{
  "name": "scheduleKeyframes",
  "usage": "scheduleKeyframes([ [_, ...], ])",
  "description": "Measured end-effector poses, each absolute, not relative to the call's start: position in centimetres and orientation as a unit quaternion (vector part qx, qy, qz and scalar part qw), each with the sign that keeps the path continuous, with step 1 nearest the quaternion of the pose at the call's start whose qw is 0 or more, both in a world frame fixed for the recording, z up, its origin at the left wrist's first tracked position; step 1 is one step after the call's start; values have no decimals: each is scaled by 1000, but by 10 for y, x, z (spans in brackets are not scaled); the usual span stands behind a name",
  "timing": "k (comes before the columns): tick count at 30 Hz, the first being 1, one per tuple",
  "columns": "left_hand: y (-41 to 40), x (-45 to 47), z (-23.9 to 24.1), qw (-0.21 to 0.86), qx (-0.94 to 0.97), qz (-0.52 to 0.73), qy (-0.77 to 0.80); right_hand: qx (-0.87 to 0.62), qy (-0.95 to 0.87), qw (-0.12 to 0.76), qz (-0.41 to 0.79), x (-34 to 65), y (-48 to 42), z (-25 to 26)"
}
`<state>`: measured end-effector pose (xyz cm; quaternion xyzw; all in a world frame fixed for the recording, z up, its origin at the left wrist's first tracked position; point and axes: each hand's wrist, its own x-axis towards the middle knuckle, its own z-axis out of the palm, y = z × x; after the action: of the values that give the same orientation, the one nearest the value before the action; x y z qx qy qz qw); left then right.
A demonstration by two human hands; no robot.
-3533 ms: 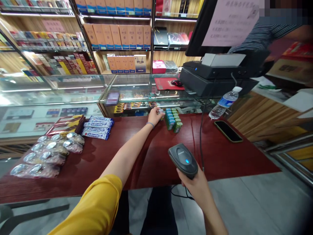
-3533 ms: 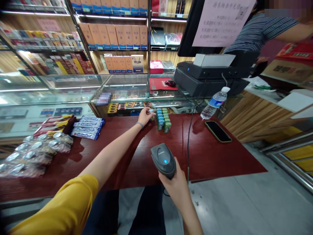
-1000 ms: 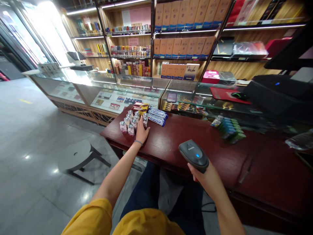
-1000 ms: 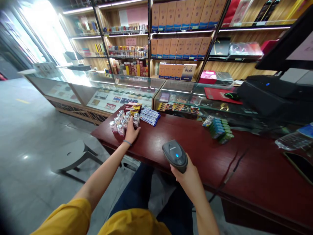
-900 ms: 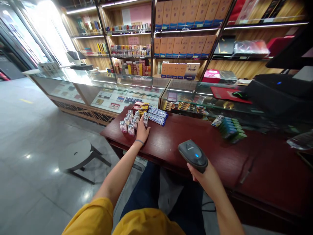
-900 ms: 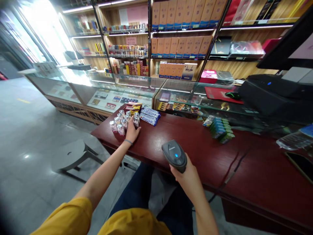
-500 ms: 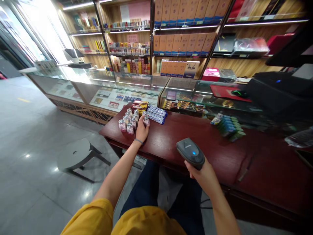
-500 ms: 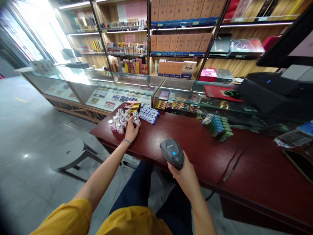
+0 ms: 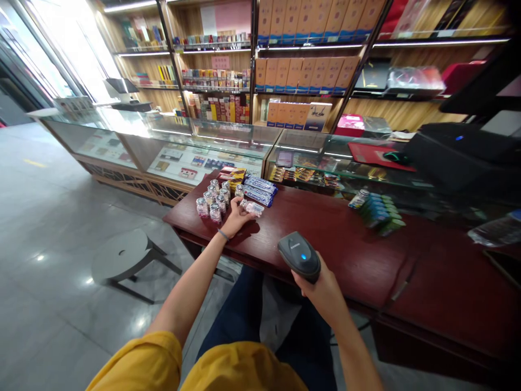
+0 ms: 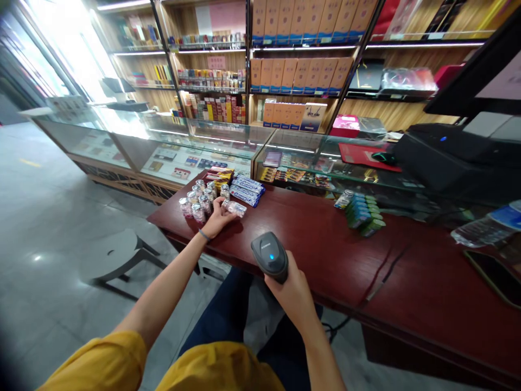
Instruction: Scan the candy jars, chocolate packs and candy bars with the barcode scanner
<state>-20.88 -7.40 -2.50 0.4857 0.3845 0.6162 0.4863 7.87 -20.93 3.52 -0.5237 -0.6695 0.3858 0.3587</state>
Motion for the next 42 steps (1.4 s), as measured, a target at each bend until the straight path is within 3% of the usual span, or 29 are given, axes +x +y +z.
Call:
scheduleKeyframes([
  [23, -71, -199, -16, 493, 482, 621, 373, -534, -662, 368, 376, 96, -212, 42],
  [42, 23, -55, -14, 373, 563, 609, 417, -583, -578, 413, 395, 155, -196, 50],
])
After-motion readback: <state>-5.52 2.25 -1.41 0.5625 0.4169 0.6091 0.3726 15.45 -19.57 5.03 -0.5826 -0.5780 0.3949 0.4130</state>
